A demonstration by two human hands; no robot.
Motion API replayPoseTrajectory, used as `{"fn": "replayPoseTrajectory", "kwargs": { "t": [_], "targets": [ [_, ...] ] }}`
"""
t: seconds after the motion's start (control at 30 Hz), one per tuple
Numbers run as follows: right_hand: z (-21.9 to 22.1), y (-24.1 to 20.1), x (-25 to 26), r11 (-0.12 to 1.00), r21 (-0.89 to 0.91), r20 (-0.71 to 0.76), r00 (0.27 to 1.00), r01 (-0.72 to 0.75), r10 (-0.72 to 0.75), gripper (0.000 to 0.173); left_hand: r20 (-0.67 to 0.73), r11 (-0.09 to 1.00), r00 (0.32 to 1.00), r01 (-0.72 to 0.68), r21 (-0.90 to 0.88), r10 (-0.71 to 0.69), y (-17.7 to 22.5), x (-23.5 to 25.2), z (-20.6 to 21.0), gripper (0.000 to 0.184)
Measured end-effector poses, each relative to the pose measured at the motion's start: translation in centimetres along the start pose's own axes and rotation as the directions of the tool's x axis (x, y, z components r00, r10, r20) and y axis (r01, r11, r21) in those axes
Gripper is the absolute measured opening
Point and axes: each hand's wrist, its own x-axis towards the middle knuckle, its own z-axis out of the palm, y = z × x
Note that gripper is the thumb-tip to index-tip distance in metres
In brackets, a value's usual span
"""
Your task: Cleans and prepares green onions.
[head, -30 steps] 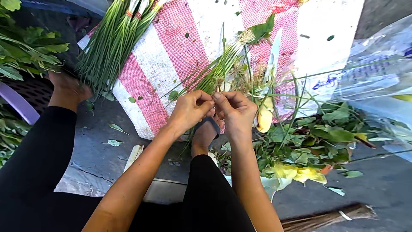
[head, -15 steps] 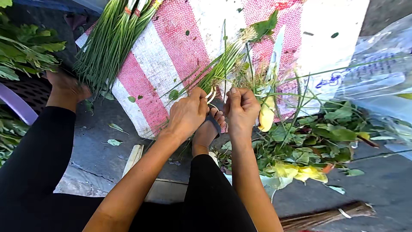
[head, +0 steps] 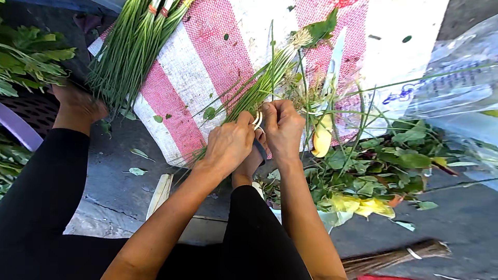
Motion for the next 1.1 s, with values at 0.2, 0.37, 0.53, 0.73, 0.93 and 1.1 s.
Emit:
{"fn": "replayPoseTrajectory", "kwargs": {
  "t": [0.2,0.37,0.53,0.73,0.93,1.1],
  "targets": [
    [-0.7,1.4,-0.3,0.942,0.251,-0.063,0.968,-0.222,0.244,0.038,0.025,0.986,0.998,0.067,-0.153,-0.064,-0.9,-0.3,-0.1,0.022],
    [0.4,1.0,-1.4,0.985,0.142,0.027,0.995,-0.095,0.092,0.052,0.032,0.987,0.999,0.019,-0.162,-0.014,-0.7,-0.1,0.2,0.022],
    [0.3,1.6,-0.2,0.945,0.242,-0.081,0.966,-0.219,0.244,0.039,0.117,0.970,0.993,0.022,-0.241,0.007,-1.7,-0.2,0.1,0.037],
    [-0.5,2.1,1.5,0.962,0.176,-0.077,0.972,-0.207,0.223,0.033,-0.106,0.993,0.992,0.060,-0.102,-0.070,-3.7,1.3,-1.5,0.025],
    [1.5,1.9,2.6,0.985,-0.001,-0.008,0.985,-0.175,0.175,0.032,-0.051,0.911,0.967,0.215,-0.351,-0.248,-3.0,7.4,-1.0,0.025],
    [0.2,3.0,1.4,0.975,0.210,0.011,0.997,-0.077,0.077,0.023,0.023,0.941,0.969,0.244,-0.236,-0.246,-2.0,9.8,0.8,0.041]
  ]
}}
